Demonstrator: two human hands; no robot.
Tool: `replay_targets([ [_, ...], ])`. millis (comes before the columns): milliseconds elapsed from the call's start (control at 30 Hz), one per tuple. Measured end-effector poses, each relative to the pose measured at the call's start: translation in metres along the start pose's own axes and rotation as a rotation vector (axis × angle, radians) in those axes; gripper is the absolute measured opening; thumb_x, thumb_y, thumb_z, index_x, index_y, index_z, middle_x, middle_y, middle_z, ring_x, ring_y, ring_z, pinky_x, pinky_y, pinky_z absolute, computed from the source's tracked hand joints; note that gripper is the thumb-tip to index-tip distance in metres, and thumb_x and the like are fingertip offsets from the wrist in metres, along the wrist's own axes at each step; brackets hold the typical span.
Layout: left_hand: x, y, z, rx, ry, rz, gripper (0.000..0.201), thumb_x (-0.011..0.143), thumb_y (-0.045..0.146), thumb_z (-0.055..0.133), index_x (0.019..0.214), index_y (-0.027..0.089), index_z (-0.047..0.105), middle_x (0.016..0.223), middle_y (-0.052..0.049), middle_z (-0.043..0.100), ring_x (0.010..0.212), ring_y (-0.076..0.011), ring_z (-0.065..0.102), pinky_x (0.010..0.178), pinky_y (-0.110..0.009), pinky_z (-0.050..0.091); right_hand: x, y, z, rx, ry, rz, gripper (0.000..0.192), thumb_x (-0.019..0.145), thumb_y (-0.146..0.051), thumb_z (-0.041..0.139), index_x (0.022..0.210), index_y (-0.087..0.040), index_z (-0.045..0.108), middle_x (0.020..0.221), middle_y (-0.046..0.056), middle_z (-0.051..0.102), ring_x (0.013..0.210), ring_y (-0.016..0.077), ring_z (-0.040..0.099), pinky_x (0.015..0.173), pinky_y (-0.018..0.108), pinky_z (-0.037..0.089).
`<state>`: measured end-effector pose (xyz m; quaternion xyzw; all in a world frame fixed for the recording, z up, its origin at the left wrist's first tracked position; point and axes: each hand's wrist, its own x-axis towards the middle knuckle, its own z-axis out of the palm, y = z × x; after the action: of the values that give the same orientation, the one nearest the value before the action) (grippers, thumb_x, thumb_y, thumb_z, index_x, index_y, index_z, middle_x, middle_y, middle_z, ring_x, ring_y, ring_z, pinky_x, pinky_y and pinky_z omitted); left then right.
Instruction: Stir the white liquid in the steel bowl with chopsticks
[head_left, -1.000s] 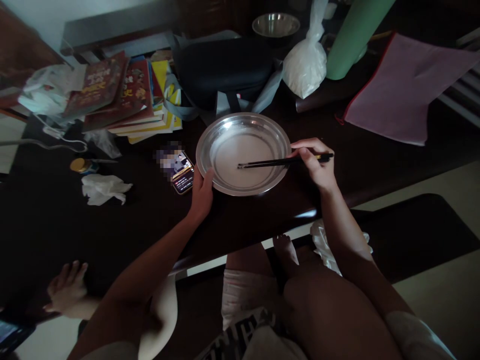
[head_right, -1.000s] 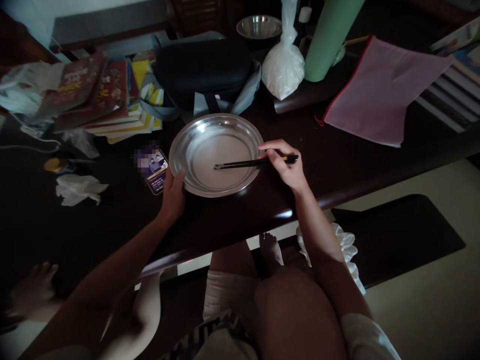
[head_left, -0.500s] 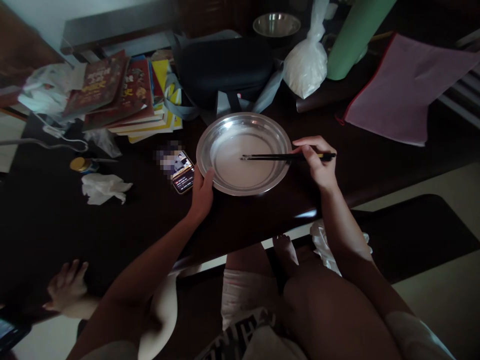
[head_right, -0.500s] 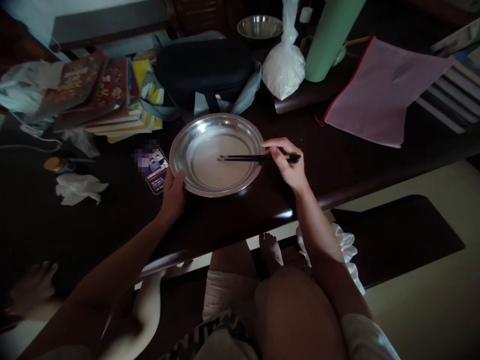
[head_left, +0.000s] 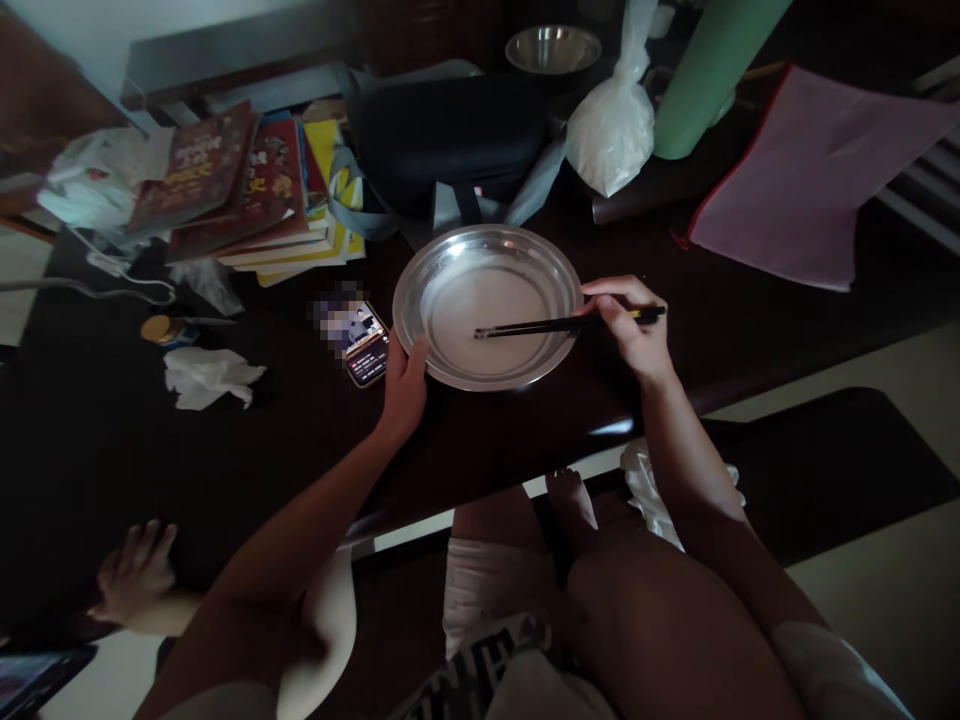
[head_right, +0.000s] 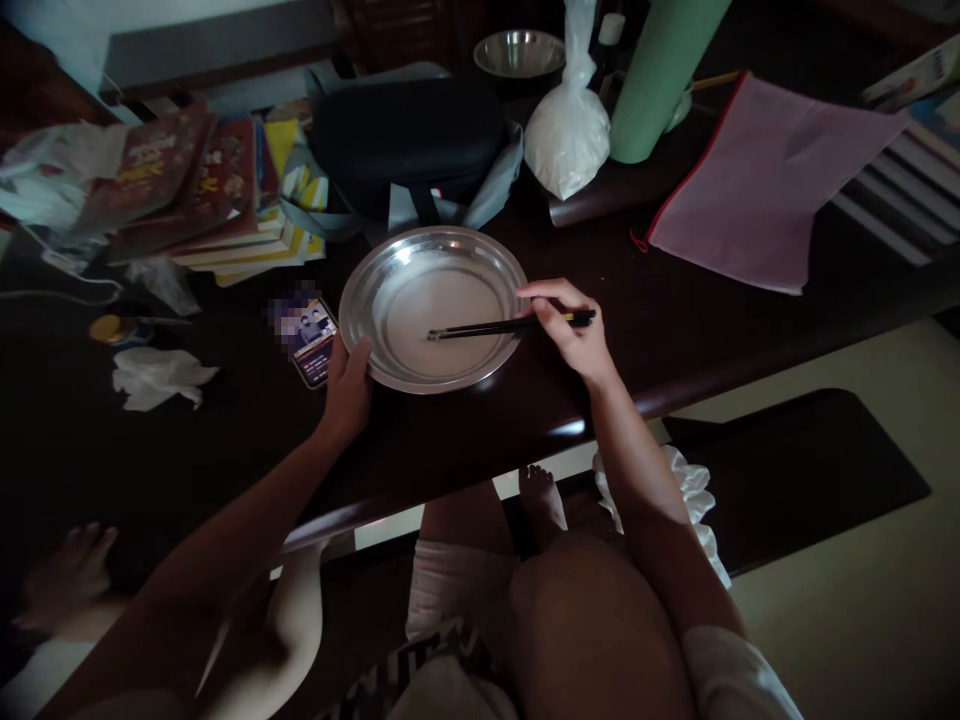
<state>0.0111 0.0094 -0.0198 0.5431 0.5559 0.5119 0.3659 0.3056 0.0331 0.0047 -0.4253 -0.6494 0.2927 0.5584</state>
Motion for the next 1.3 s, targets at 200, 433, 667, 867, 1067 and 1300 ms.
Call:
replay_targets([
  [200,0.0006,-0.0013,0.0001,-0.012,0.004,-0.013,0.048,0.088,0.060,0.052,0.121,0.027,0.060,0.123,-0.007,0.062,0.126,-0.0253,0.053,0.115,-0.045,0.037,0.0006,0.0000,0.0001,-0.006,0.075,-0.051,0.020,0.091,-0.041,0.057,0.097,-0.030,0.072,0.080,-0.002,0.072,0.073,0.0149,0.072,0.070,0.031,0.058],
  [433,0.0005,-0.0013,0.0003,-0.018,0.009,-0.017,0.049,0.087,0.061,0.052,0.122,0.027,0.059,0.125,-0.007,0.062,0.125,-0.0257,0.053,0.115,-0.045,0.037,0.0010,0.0003,0.0004,-0.065,0.000,-0.041,0.023,0.090,-0.045,0.057,0.096,-0.028,0.073,0.086,0.000,0.073,0.081,0.0167,0.072,0.076,0.034,0.059],
  [667,0.0005,-0.0011,-0.0001,-0.004,0.011,-0.011,0.051,0.086,0.062,0.052,0.121,0.026,0.060,0.123,-0.007,0.062,0.125,-0.0252,0.053,0.114,-0.044,0.037,0.0006,0.0003,0.0003,0.054,-0.008,-0.024,0.019,0.091,-0.039,0.058,0.096,-0.028,0.072,0.079,-0.002,0.072,0.073,0.0137,0.072,0.069,0.029,0.057],
  [867,0.0006,-0.0036,-0.0007,-0.011,0.012,-0.016,0.049,0.087,0.061,0.053,0.120,0.026,0.060,0.123,-0.007,0.062,0.123,-0.0250,0.054,0.114,-0.044,0.037,0.0012,0.0002,-0.0002,0.000,0.075,-0.059,0.021,0.092,-0.041,0.056,0.093,-0.028,0.073,0.080,-0.001,0.072,0.075,0.0143,0.071,0.072,0.032,0.058],
  [1067,0.0012,-0.0052,-0.0010,-0.006,0.010,-0.006,0.048,0.087,0.061,0.052,0.120,0.026,0.060,0.116,-0.006,0.063,0.121,-0.0248,0.054,0.113,-0.046,0.038,0.0000,-0.0010,0.0013,0.028,-0.034,-0.037,0.019,0.090,-0.039,0.059,0.096,-0.027,0.072,0.084,-0.001,0.073,0.078,0.0144,0.073,0.073,0.030,0.059],
  [1300,0.0017,-0.0046,-0.0008,-0.007,-0.005,0.008,0.048,0.088,0.061,0.051,0.119,0.026,0.060,0.115,-0.006,0.063,0.121,-0.0246,0.054,0.114,-0.046,0.037,0.0008,-0.0016,0.0000,0.054,0.047,-0.021,0.020,0.092,-0.040,0.057,0.094,-0.026,0.072,0.077,-0.002,0.072,0.071,0.0135,0.073,0.068,0.029,0.058],
])
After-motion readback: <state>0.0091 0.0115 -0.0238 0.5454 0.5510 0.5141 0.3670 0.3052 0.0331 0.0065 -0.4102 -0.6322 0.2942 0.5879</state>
